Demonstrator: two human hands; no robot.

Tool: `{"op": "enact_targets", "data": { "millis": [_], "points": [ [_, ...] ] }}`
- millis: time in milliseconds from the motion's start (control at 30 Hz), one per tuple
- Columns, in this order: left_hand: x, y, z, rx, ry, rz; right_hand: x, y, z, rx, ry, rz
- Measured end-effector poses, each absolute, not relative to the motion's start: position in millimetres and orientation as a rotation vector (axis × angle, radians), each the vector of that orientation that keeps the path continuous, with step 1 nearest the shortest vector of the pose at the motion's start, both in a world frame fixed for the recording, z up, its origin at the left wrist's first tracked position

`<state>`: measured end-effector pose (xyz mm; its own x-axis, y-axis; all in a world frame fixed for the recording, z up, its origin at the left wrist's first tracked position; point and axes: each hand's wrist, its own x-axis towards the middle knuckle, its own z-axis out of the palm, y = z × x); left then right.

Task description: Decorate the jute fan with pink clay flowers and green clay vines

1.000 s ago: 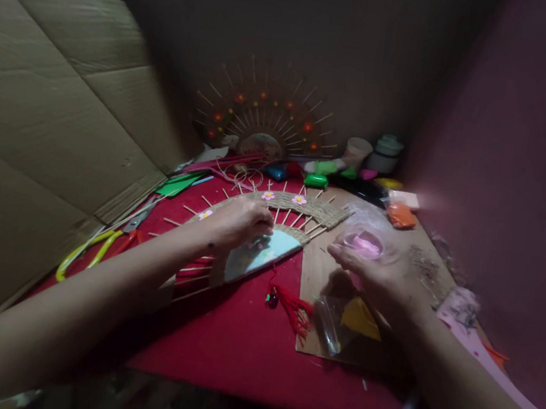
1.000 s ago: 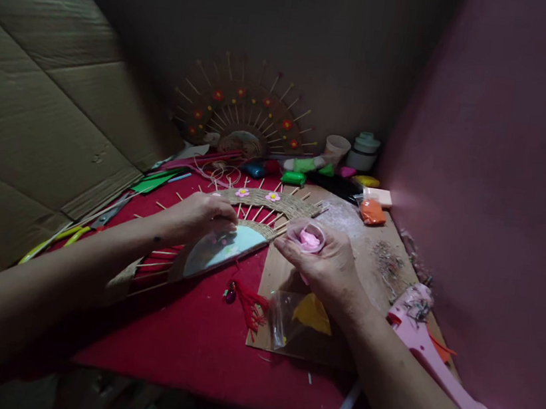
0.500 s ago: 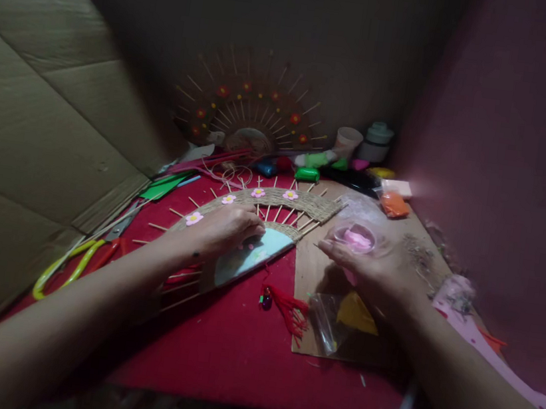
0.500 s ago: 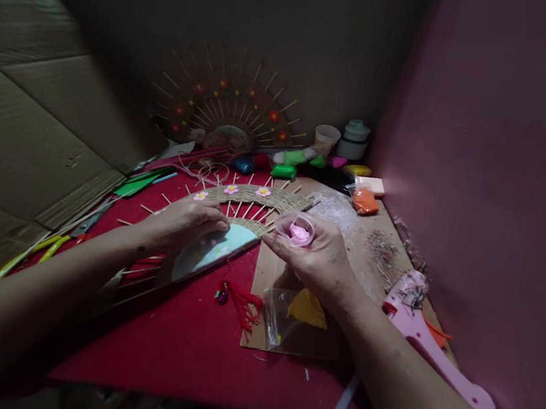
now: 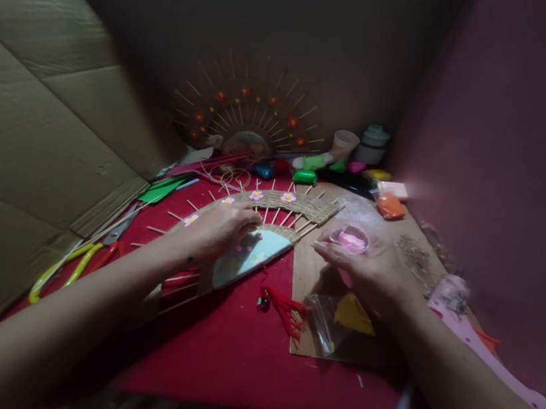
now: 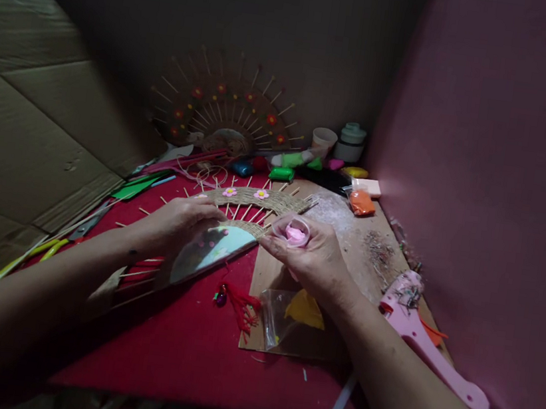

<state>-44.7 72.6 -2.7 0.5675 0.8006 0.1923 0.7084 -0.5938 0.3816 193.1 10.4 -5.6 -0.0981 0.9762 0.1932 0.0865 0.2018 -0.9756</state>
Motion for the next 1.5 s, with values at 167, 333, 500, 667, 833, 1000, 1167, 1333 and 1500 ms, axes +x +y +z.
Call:
{"op": "enact_targets", "data": {
  "millis": [167, 333, 500, 667, 833, 1000, 1167, 1333, 1500],
  "points": [
    [-21, 45, 24, 2.585, 1.195, 0.593, 193, 12, -7, -1.019, -1.329, 1.248],
    [8, 19, 32, 2.568, 1.021, 0.795, 198, 15, -11, -0.926, -1.294, 1.405],
    [14, 18, 15, 2.842, 0.892, 0.970, 198, 14, -9, -0.842, -1.284, 1.538],
    [5, 17, 10, 3.198, 0.654, 0.982, 198, 13, -6, -0.819, -1.343, 1.540],
    [0, 15, 22, 3.085, 0.885, 1.074, 198, 10, -2, -0.826, -1.419, 1.500],
    [1, 13, 25, 2.953, 0.913, 1.186, 198, 11, -5, -0.829, -1.390, 1.532],
    [7, 10, 22, 2.906, 0.861, 1.197, 198, 12, -8, -0.839, -1.393, 1.536],
    [8, 12, 19, 2.828, 0.908, 1.249, 194, 9, -4, -0.880, -1.349, 1.616],
    [4, 15, 0, 2.887, 0.894, 1.057, 191, 8, -3, -0.931, -1.462, 1.522]
  ]
}}
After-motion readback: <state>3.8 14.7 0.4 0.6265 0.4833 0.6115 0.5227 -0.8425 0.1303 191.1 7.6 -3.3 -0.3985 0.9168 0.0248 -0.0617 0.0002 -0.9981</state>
